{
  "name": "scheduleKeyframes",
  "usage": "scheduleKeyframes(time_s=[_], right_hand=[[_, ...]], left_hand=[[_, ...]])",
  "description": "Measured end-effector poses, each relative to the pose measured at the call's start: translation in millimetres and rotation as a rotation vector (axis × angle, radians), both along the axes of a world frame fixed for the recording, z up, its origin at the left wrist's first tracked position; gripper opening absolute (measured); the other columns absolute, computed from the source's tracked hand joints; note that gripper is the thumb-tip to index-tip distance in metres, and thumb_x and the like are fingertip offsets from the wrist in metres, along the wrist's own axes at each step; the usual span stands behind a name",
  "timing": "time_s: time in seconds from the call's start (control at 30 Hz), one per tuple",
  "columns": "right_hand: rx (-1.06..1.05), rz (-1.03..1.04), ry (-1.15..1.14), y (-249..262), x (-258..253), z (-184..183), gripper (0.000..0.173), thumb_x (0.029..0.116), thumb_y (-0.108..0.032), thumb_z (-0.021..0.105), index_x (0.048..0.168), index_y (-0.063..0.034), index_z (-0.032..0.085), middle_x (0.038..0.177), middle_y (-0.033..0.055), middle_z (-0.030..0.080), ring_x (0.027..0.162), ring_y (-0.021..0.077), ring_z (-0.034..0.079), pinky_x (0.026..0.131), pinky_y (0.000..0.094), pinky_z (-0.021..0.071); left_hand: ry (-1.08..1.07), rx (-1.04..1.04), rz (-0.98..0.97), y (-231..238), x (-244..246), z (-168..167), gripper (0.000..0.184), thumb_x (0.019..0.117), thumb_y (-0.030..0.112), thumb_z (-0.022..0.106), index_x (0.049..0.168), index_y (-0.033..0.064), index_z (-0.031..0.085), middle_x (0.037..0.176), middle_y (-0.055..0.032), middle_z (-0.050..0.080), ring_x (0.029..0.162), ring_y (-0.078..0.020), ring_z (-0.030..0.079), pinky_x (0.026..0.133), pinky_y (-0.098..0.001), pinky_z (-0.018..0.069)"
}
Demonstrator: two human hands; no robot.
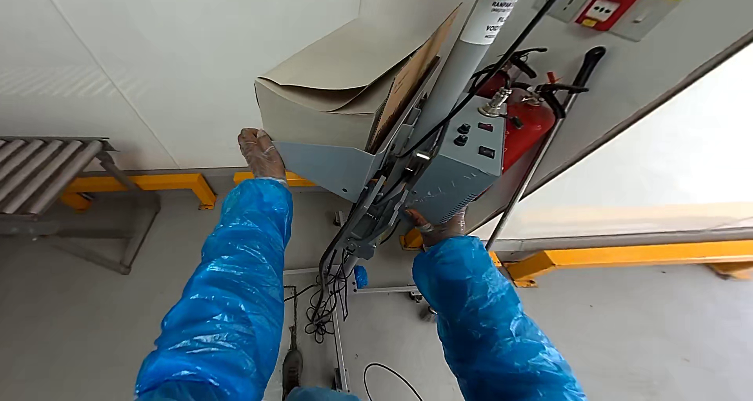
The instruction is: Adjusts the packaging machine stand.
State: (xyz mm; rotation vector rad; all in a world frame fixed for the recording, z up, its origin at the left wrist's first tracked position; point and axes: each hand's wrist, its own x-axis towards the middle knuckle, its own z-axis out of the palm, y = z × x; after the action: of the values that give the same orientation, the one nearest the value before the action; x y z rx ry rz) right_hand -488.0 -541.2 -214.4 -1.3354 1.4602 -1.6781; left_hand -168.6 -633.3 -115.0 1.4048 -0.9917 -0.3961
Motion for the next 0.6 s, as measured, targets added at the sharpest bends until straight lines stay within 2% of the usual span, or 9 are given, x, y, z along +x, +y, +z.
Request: scheduleKeyframes(time_s=[0.07, 0.23, 0.3, 0.37, 0.43, 0.47, 0.5, 0.57, 0.6], right_hand=[[-0.024, -0.031, -0.014, -9, -2, -9, 0.131, 0.0563, -0.016, 0.097, 0.156, 0.0048, 0.015, 0.143, 0.0175, 0.053, 0.128, 0.0136, 0.058, 0.108, 0.0289, 0.0495], [0.001, -0.140, -0.009, -28, 11, -1, 0.118, 0.0640, -0.008, 0.094, 0.155, 0.0052, 0.021, 0.142, 0.0177, 0.055, 0.127, 0.0138, 0.059, 0.108, 0.0288, 0.0496], [0.030, -0.197, -0.004, -39, 13, 5, 0.118, 0.0645, -0.007, 0.093, 0.156, 0.0039, 0.020, 0.143, 0.0175, 0.054, 0.128, 0.0136, 0.058, 0.109, 0.0284, 0.0487], [0.057, -0.220, -0.034, -51, 14, 9, 0.114, 0.0697, -0.006, 0.091, 0.157, 0.0028, 0.019, 0.145, 0.0175, 0.052, 0.129, 0.0134, 0.057, 0.109, 0.0284, 0.0481], [-0.014, -0.206, -0.120, -69, 6, 1, 0.106, 0.0741, -0.009, 0.087, 0.156, 0.0011, 0.021, 0.143, 0.0161, 0.053, 0.127, 0.0144, 0.058, 0.105, 0.0305, 0.0519], [-0.035, -0.194, -0.184, -79, 2, -1, 0.101, 0.0778, -0.010, 0.085, 0.157, -0.0012, 0.021, 0.143, 0.0148, 0.053, 0.127, 0.0147, 0.058, 0.105, 0.0314, 0.0526], [-0.039, -0.181, -0.248, -88, -1, -2, 0.091, 0.0853, -0.014, 0.079, 0.156, -0.0040, 0.023, 0.142, 0.0128, 0.053, 0.126, 0.0141, 0.058, 0.103, 0.0321, 0.0529], [-0.024, -0.230, -0.210, -100, -9, 0, 0.087, 0.0859, -0.013, 0.079, 0.155, -0.0010, 0.027, 0.140, 0.0148, 0.055, 0.125, 0.0148, 0.059, 0.103, 0.0318, 0.0531], [-0.025, -0.233, -0.243, -106, -11, 3, 0.077, 0.0925, -0.015, 0.073, 0.154, -0.0011, 0.028, 0.139, 0.0147, 0.055, 0.124, 0.0150, 0.059, 0.102, 0.0327, 0.0534]], left_hand=[[-0.012, -0.018, -0.028, -22, -3, -5, 0.031, 0.1068, 0.013, 0.035, 0.116, -0.0065, 0.056, 0.119, -0.0235, 0.057, 0.116, -0.0280, 0.056, 0.101, -0.0394, 0.0459], [-0.018, 0.001, -0.115, -75, -9, -2, 0.031, 0.1072, 0.013, 0.035, 0.114, -0.0061, 0.057, 0.118, -0.0229, 0.057, 0.115, -0.0283, 0.057, 0.100, -0.0396, 0.0465], [-0.013, 0.013, -0.158, -99, -14, 0, 0.031, 0.1073, 0.013, 0.035, 0.115, -0.0072, 0.057, 0.119, -0.0242, 0.058, 0.115, -0.0294, 0.057, 0.100, -0.0411, 0.0469], [-0.010, 0.026, -0.206, -120, -20, -2, 0.031, 0.1079, 0.013, 0.036, 0.117, -0.0084, 0.057, 0.121, -0.0257, 0.058, 0.117, -0.0307, 0.057, 0.101, -0.0421, 0.0475], [-0.004, 0.020, -0.236, -141, -27, -5, 0.031, 0.1081, 0.015, 0.036, 0.115, -0.0074, 0.057, 0.118, -0.0247, 0.058, 0.114, -0.0302, 0.058, 0.099, -0.0414, 0.0485], [0.002, 0.019, -0.244, -150, -31, -6, 0.031, 0.1081, 0.016, 0.037, 0.113, -0.0067, 0.057, 0.117, -0.0240, 0.059, 0.113, -0.0301, 0.059, 0.098, -0.0421, 0.0493], [0.010, 0.014, -0.250, -160, -36, -6, 0.031, 0.1080, 0.017, 0.038, 0.112, -0.0062, 0.058, 0.116, -0.0236, 0.059, 0.112, -0.0302, 0.059, 0.097, -0.0430, 0.0499], [0.010, -0.006, -0.273, -179, -47, -10, 0.030, 0.1073, 0.017, 0.038, 0.111, -0.0053, 0.058, 0.114, -0.0228, 0.059, 0.111, -0.0297, 0.059, 0.096, -0.0424, 0.0500], [0.002, -0.003, -0.286, -187, -52, -10, 0.030, 0.1072, 0.017, 0.038, 0.111, -0.0054, 0.058, 0.115, -0.0230, 0.059, 0.112, -0.0298, 0.059, 0.097, -0.0424, 0.0495]])
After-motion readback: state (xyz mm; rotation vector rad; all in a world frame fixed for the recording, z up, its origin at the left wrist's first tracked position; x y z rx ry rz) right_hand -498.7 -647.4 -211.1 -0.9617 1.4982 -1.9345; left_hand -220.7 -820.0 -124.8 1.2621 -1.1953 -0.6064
